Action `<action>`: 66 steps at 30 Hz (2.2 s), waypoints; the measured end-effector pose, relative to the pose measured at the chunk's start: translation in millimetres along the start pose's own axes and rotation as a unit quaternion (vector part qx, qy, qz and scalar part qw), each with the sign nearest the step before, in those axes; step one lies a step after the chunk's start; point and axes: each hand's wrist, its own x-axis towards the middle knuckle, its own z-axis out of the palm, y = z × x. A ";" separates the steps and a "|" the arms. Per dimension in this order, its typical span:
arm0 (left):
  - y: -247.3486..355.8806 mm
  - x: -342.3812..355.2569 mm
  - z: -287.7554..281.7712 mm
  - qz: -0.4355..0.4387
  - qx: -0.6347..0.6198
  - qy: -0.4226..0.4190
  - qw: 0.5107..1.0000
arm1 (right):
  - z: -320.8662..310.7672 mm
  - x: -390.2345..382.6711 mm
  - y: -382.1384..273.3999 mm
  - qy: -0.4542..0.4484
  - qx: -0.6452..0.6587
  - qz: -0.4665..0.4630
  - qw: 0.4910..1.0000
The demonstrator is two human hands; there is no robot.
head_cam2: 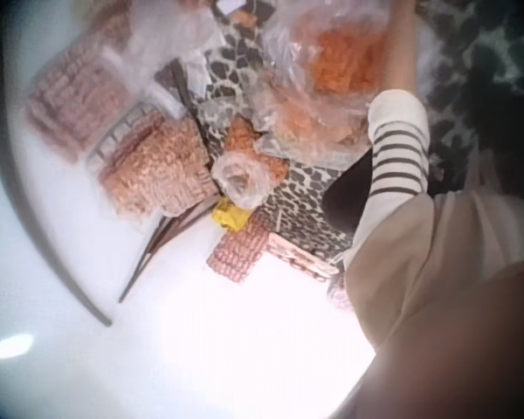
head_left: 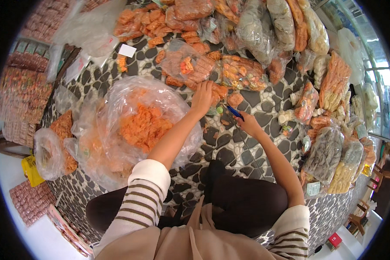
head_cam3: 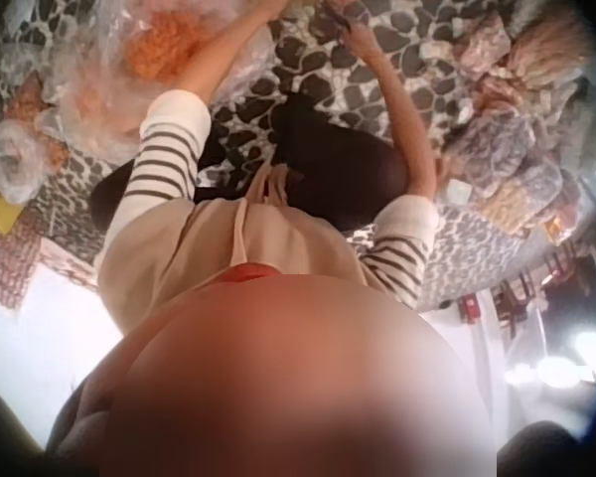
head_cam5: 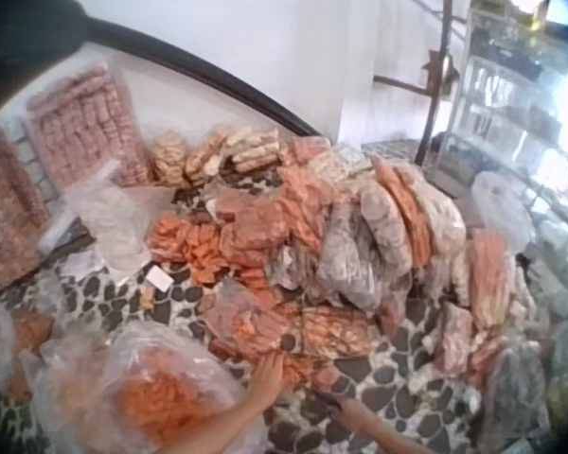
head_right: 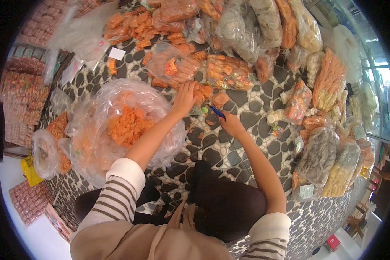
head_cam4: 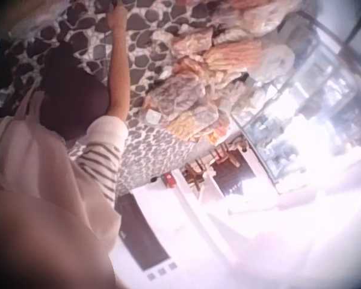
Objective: The person sits on the floor and uses blue scissors to cut pieces of orange dried fruit from a large plastic bag into smaller pieces. The cut pieces are placed back into the same bag. The person repeats this cutting action continuously.
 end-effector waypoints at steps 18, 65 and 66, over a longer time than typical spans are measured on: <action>-10.9 -21.0 -183.6 -0.252 -0.664 0.176 0.682 | -56.3 6.1 -213.7 -0.020 0.036 -0.256 0.966; 41.2 -159.5 -331.1 -0.104 -0.260 0.389 0.878 | 25.4 -107.4 -376.6 -0.106 0.357 -0.181 0.910; 41.6 -162.9 -335.7 -0.048 -0.128 0.427 0.894 | 23.5 -107.7 -376.8 -0.105 0.348 -0.182 0.914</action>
